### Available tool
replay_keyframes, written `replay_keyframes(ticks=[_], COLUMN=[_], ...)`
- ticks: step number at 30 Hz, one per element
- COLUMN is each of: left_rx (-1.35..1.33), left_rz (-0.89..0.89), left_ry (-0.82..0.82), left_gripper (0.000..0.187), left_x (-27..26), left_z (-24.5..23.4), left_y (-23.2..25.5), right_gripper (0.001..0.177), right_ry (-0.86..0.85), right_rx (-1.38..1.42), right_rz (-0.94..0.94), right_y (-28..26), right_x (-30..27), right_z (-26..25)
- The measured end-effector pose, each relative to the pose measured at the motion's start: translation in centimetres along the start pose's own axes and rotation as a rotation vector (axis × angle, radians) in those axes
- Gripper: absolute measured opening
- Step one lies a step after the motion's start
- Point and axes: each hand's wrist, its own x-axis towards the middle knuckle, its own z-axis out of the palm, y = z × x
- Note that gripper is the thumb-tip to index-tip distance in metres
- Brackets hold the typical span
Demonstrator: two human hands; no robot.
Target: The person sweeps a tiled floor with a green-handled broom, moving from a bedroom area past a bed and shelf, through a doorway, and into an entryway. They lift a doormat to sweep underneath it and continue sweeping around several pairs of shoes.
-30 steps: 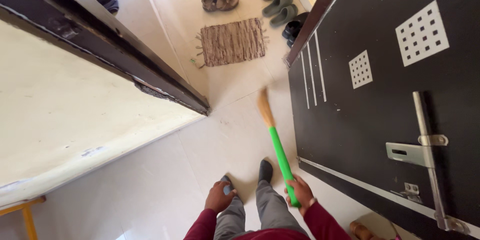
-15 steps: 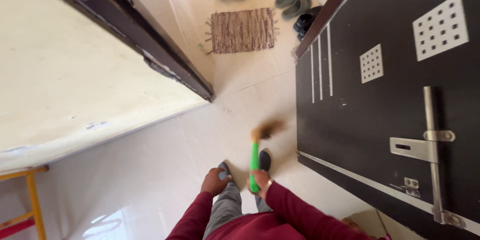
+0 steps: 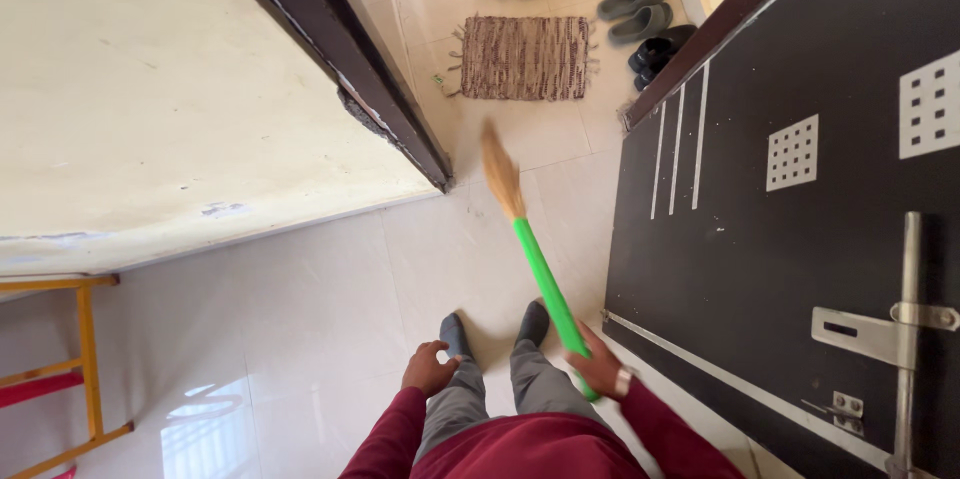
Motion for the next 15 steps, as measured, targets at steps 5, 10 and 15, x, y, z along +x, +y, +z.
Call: replay_keyframes(ticks=[5, 10, 15], left_rx=[-0.034, -0.023, -0.103], left_rz=[-0.022, 0.033, -0.048], left_ry=[0.01, 0.043, 0.053], left_gripper=[0.051, 0.054, 0.053], left_x=[0.4, 1.2, 0.8], left_z=[0.7, 1.6, 0.4], left_y=[-0.4, -0.4, -0.2], right_gripper=[0.085, 0.076, 0.077], right_ry=[-0.153, -0.1, 0.051], right_rx=[-0.068, 0.046, 0.008], right_rz=[0.608, 0.672, 0.67], right_y=[-2.6, 0.4, 2.2], right_x=[-4.5, 1.2, 6.4], right_z=[-5.1, -1.4, -1.5])
